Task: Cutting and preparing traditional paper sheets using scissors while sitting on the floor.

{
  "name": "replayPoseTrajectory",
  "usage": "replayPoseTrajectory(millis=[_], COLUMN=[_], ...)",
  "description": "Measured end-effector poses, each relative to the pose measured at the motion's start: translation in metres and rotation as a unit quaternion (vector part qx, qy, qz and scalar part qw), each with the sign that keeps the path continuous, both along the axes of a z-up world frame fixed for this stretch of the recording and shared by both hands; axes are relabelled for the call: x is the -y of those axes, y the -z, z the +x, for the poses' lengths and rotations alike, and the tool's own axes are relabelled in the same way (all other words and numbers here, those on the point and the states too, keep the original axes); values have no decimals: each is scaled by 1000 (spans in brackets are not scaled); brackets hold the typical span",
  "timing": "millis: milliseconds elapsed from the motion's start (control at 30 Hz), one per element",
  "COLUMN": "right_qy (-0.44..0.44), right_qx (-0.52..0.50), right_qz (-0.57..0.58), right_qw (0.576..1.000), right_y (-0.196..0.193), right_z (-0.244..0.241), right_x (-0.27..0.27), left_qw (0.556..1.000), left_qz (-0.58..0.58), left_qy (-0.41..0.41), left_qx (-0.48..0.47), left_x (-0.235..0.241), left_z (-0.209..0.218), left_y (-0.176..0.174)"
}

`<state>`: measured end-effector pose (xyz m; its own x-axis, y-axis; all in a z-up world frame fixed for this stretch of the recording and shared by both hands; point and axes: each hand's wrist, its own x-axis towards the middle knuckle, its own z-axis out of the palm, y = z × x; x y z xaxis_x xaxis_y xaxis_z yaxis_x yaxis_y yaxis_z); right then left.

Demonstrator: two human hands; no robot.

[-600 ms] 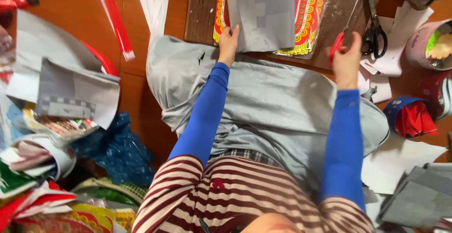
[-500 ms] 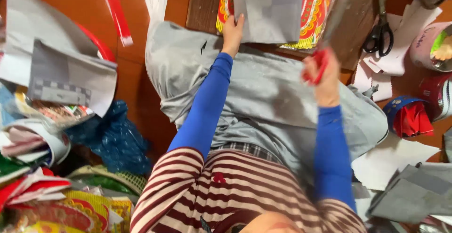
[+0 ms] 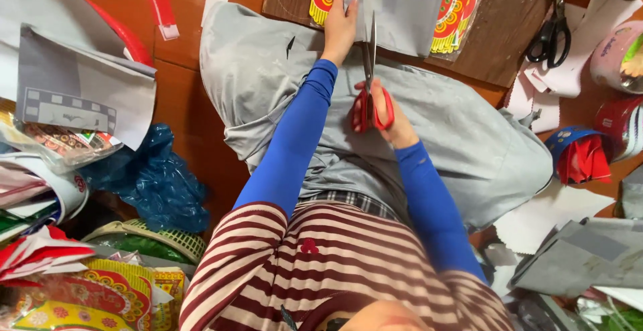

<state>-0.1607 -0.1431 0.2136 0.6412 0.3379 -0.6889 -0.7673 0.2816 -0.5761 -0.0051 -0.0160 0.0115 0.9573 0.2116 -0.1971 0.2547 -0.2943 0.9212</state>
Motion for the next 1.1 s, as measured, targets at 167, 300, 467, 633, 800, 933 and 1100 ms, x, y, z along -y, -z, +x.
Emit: replayPoseTrajectory(millis=[167, 300, 467, 633, 800, 933, 1100], right_qy=[10, 16, 13, -1, 46, 65, 72], right_qx=[48, 34, 23, 26, 39, 55, 86], right_qz=[-28, -26, -27, -29, -33, -34, -90], right_qw=[998, 999, 999, 999, 998, 996, 990], right_y=[15, 18, 14, 6, 31, 44, 56], right_z=[11, 14, 17, 19, 11, 5, 2], right_x=[-7, -7, -6, -7, -11, -14, -20], left_qw=[999, 998, 997, 996, 995, 996, 995], left_qz=[29, 57, 70, 76, 74, 57, 66], left_qy=[26, 24, 33, 49, 63, 69, 71], left_qx=[10, 7, 8, 18, -9, 17, 16], left_x=[2, 4, 3, 2, 1, 3, 2], left_z=[-5, -4, -7, -7, -10, -12, -11], left_y=[-5, -4, -13, -13, -18, -29, -18])
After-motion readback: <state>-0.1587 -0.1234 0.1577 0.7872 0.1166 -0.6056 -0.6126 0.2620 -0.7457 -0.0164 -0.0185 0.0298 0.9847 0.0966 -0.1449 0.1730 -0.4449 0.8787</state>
